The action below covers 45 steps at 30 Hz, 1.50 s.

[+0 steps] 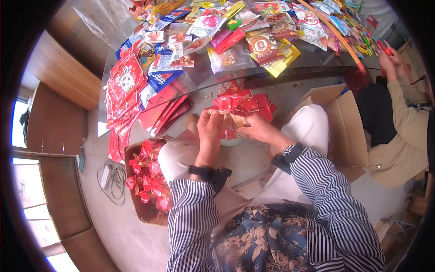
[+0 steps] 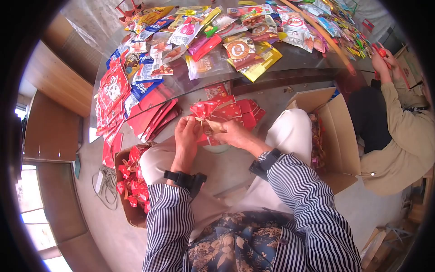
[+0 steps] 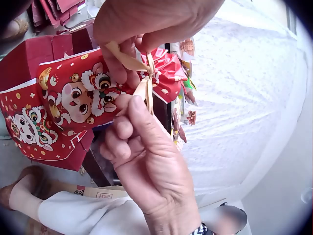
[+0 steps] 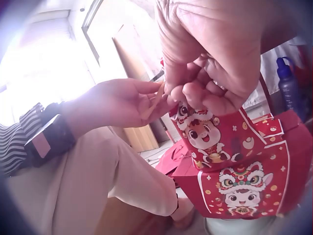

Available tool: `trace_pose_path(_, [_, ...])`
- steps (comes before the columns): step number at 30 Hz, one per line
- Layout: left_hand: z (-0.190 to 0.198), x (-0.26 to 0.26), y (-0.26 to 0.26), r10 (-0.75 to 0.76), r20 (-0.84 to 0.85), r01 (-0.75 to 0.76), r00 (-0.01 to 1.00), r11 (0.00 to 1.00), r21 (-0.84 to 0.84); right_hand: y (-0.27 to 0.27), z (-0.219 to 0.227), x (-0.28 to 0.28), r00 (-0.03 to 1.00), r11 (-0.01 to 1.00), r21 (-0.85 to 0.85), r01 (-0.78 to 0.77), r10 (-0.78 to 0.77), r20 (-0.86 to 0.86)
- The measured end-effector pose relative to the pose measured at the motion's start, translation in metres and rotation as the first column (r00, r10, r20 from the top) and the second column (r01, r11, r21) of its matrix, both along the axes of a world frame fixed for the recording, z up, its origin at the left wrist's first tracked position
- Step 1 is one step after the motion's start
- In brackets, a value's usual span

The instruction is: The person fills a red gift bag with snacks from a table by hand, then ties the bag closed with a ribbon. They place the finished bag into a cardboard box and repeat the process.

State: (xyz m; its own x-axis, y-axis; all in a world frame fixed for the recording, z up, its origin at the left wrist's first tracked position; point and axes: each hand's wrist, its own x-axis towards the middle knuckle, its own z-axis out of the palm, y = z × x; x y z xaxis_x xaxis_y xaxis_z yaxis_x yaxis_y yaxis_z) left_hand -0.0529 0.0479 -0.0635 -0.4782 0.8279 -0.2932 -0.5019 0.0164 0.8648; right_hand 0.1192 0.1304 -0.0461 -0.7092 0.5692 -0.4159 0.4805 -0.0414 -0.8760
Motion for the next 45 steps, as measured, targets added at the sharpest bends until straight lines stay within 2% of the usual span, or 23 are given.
trace_pose_path(1, [0.001, 0.001, 0.0, 0.006, -0.024, -0.006, 1.0, 1.0, 0.012, 0.004, -0.005, 0.004, 1.0, 0.985, 0.173, 0.011, -0.012, 0.007])
trace_pose_path(3, [0.004, 0.004, -0.002, 0.021, -0.072, -0.019, 0.997, 0.999, 0.035, 0.015, -0.012, 0.014, 0.999, 0.868, 0.497, 0.026, -0.038, 0.015])
trace_pose_path(5, [0.004, 0.005, -0.004, 0.002, -0.174, 0.011, 0.985, 0.997, 0.076, 0.028, -0.006, 0.02, 0.942, 0.815, 0.473, 0.334, -0.27, -0.2])
trace_pose_path(6, [0.005, 0.005, -0.005, -0.007, -0.224, 0.03, 0.975, 0.995, 0.096, 0.033, 0.009, 0.021, 0.918, 0.87, 0.311, 0.383, -0.319, -0.238])
trace_pose_path(7, [0.011, 0.005, -0.005, -0.031, -0.268, 0.047, 0.963, 0.998, 0.053, 0.036, 0.022, 0.022, 0.889, 0.898, 0.14, 0.418, -0.372, -0.267])
trace_pose_path(10, [0.028, 0.01, -0.006, -0.084, -0.352, 0.074, 0.932, 0.996, -0.041, 0.034, 0.021, 0.018, 0.892, 0.942, 0.001, 0.335, -0.317, -0.323])
trace_pose_path(13, [0.026, 0.015, -0.004, -0.083, -0.408, 0.063, 0.909, 0.996, -0.063, 0.023, 0.017, 0.009, 0.886, 0.978, 0.056, 0.203, -0.159, -0.435])
trace_pose_path(14, [0.02, 0.014, -0.003, -0.088, -0.463, 0.058, 0.882, 0.995, -0.078, 0.021, 0.015, 0.008, 0.883, 0.981, -0.001, 0.196, -0.177, -0.435])
trace_pose_path(17, [0.027, 0.016, -0.005, -0.15, -0.62, 0.057, 0.77, 0.984, -0.168, 0.023, 0.006, 0.005, 0.919, 0.98, 0.134, 0.148, -0.086, -0.386])
trace_pose_path(18, [0.034, 0.017, -0.005, -0.181, -0.666, 0.055, 0.723, 0.977, -0.205, 0.02, 0.012, 0.005, 0.923, 0.951, 0.258, 0.169, -0.061, -0.379])
trace_pose_path(20, [0.045, 0.022, -0.004, -0.191, -0.617, 0.063, 0.763, 0.973, -0.223, 0.012, 0.026, 0.004, 0.934, 0.847, 0.492, 0.2, -0.014, -0.356])
trace_pose_path(24, [0.033, 0.017, -0.004, -0.205, -0.651, 0.099, 0.731, 0.976, -0.196, 0.007, 0.025, 0.001, 0.898, 0.825, 0.476, 0.304, -0.08, -0.434])
trace_pose_path(26, [0.019, 0.015, -0.002, -0.171, -0.627, 0.145, 0.76, 0.985, -0.094, 0.01, 0.021, 0.002, 0.874, 0.82, 0.438, 0.368, -0.144, -0.464])
trace_pose_path(29, [0.026, 0.019, -0.001, -0.168, -0.57, 0.173, 0.804, 0.984, -0.045, 0.009, 0.025, 0.003, 0.874, 0.904, 0.257, 0.34, -0.203, -0.441])
trace_pose_path(32, [0.025, 0.018, -0.005, -0.193, -0.512, 0.225, 0.837, 0.974, 0.0, 0.01, 0.018, 0.001, 0.841, 0.89, 0.283, 0.358, -0.175, -0.512])
trace_pose_path(33, [0.022, 0.017, -0.005, -0.205, -0.494, 0.25, 0.845, 0.968, 0.027, 0.01, 0.019, 0.001, 0.821, 0.905, 0.224, 0.361, -0.195, -0.537])
trace_pose_path(35, [0.018, 0.019, -0.007, -0.219, -0.571, 0.214, 0.791, 0.974, -0.078, 0.009, 0.021, 0.0, 0.781, 0.927, 0.105, 0.36, -0.238, -0.577])
trace_pose_path(38, [0.012, 0.019, -0.005, -0.21, -0.686, 0.159, 0.697, 0.978, -0.137, 0.011, 0.015, 0.001, 0.811, 0.926, 0.189, 0.326, -0.171, -0.56])
trace_pose_path(39, [0.01, 0.016, -0.004, -0.199, -0.728, 0.137, 0.655, 0.98, -0.145, 0.01, 0.016, 0.001, 0.804, 0.939, 0.145, 0.311, -0.179, -0.567])
trace_pose_path(41, [-0.006, 0.014, -0.005, -0.117, -0.688, 0.121, 0.716, 0.992, -0.042, 0.006, 0.02, 0.001, 0.784, 0.963, 0.041, 0.267, -0.192, -0.59])
trace_pose_path(42, [-0.011, 0.013, -0.006, -0.076, -0.668, 0.108, 0.74, 0.994, 0.006, 0.006, 0.022, 0.001, 0.785, 0.948, 0.108, 0.298, -0.18, -0.592])
trace_pose_path(43, [-0.005, 0.013, -0.008, -0.058, -0.748, 0.074, 0.661, 0.997, -0.012, 0.007, 0.026, 0.001, 0.786, 0.929, 0.173, 0.328, -0.167, -0.596])
trace_pose_path(45, [0.018, 0.017, -0.018, -0.035, -0.659, 0.025, 0.751, 0.999, -0.024, 0.008, 0.035, 0.0, 0.736, 0.897, 0.179, 0.403, -0.202, -0.646])
